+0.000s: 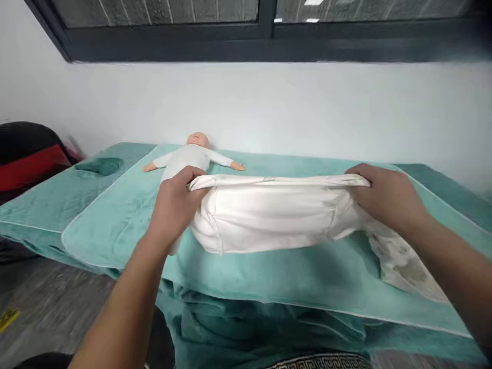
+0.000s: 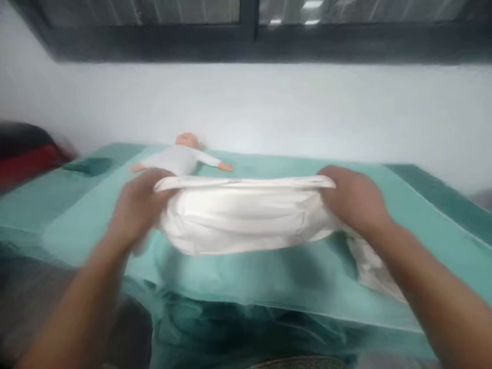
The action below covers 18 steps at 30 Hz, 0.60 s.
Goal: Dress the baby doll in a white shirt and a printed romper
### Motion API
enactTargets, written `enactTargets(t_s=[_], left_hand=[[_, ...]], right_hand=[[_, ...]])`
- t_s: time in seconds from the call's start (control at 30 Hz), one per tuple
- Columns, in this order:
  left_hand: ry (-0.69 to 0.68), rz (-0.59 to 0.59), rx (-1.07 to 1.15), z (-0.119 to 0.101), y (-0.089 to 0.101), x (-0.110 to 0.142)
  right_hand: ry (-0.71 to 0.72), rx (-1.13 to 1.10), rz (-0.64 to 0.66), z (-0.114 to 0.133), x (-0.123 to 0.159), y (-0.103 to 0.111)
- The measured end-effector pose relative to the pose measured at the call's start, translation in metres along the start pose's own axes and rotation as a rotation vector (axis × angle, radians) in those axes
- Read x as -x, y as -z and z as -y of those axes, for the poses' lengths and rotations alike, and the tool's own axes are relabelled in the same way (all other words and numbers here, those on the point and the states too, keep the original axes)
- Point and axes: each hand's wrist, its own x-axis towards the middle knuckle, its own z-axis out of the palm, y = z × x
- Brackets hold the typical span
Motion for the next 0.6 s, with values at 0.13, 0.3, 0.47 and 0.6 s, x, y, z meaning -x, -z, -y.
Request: enactTargets(t_s=[0.13,0.3,0.47,0.6], left_hand=[[-0.008,0.111,-0.169,0.012,-0.038,-0.037],[-0.058,0.065,-0.3,0.007,-0.107,-0.05],[-0.303,0.215,-0.202,-0.001,-0.178,-0.011],[-0.292,0.316,-0.228,-0.003,-0.208,-0.006]], right_hand=[[0.012,0.131,0.197,0.005,-0.027,-0.011],[0.076,0.18,0.072,0.029,-0.035,-0.072],[0.438,-0.185,-0.005,0.06,-0.001,-0.158],[0.277,-0.206,0.033,0.068,-0.003,-0.195]])
